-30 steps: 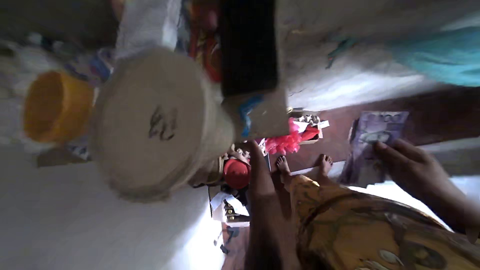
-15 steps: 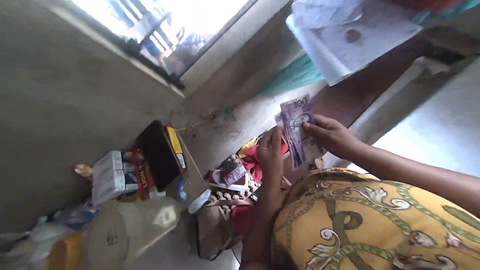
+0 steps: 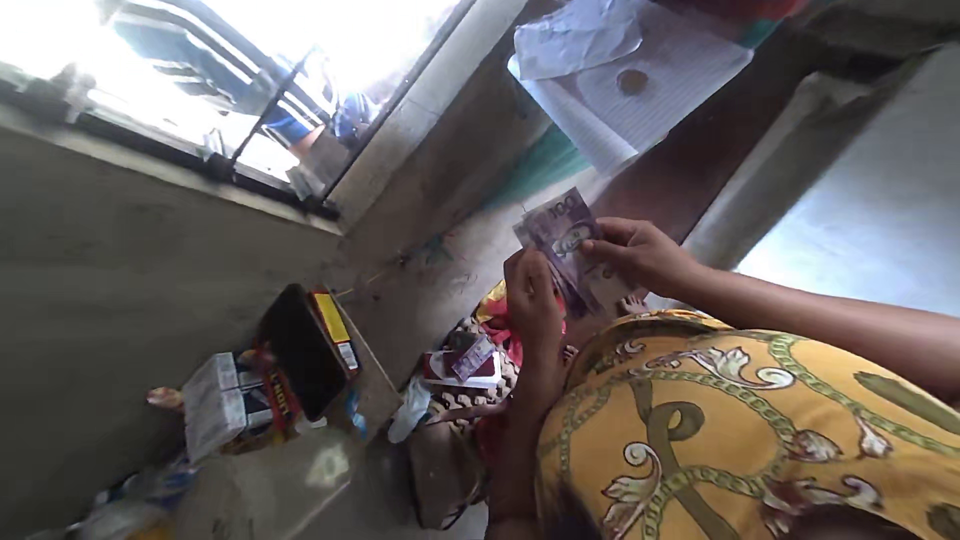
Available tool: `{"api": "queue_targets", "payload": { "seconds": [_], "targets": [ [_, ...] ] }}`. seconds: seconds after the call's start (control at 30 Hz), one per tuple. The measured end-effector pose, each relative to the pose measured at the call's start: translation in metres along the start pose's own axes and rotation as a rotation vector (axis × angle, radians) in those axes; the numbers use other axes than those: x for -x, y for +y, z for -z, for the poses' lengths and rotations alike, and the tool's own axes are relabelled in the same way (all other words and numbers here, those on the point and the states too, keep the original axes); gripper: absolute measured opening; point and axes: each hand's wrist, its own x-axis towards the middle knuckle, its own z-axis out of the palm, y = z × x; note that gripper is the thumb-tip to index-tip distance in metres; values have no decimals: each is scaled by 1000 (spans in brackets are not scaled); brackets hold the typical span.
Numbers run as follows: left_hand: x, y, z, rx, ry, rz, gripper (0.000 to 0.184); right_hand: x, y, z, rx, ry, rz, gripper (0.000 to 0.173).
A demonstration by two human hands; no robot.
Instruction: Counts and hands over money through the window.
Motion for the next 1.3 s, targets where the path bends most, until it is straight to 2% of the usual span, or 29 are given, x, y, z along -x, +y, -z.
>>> {"api": "queue_targets", "payload": {
  "seconds": [0.2, 0.33, 0.47, 0.53, 0.6, 0.7, 0.83, 0.93, 1.13, 1.3],
  "targets": [
    [-1, -7, -5, 201, 147, 89, 5, -7, 3, -1, -49, -18, -59, 12],
    [-2, -7, -5, 310, 159, 162, 5, -11, 7, -3, -210, -14, -135, 13],
    [-6, -12, -2, 264, 262, 145, 16, -17, 17, 3, -321, 86, -128, 14],
    [-10, -20, 3, 128, 300, 40, 39, -19, 17, 8, -323, 114, -73, 13],
    [-15, -25, 7, 30, 337, -71, 38, -17, 14, 11, -326, 72, -25, 14],
    [-19, -29, 10, -117, 275, -183, 17, -13, 7, 6, -256, 9, -23, 13],
    [-12, -15, 8, -164, 70, -23, 23, -13, 7, -2, -123, 33, -54, 13],
    [-6, -10, 5, -95, 21, 75, 29, -17, 12, -2, -94, 54, -39, 11],
    [-6, -18, 3, 12, 105, 48, 10, -15, 11, -4, -115, 33, -97, 12],
    [-8, -18, 2, 79, 151, 121, 10, -19, 19, -2, -168, 34, -112, 12]
  ]
}}
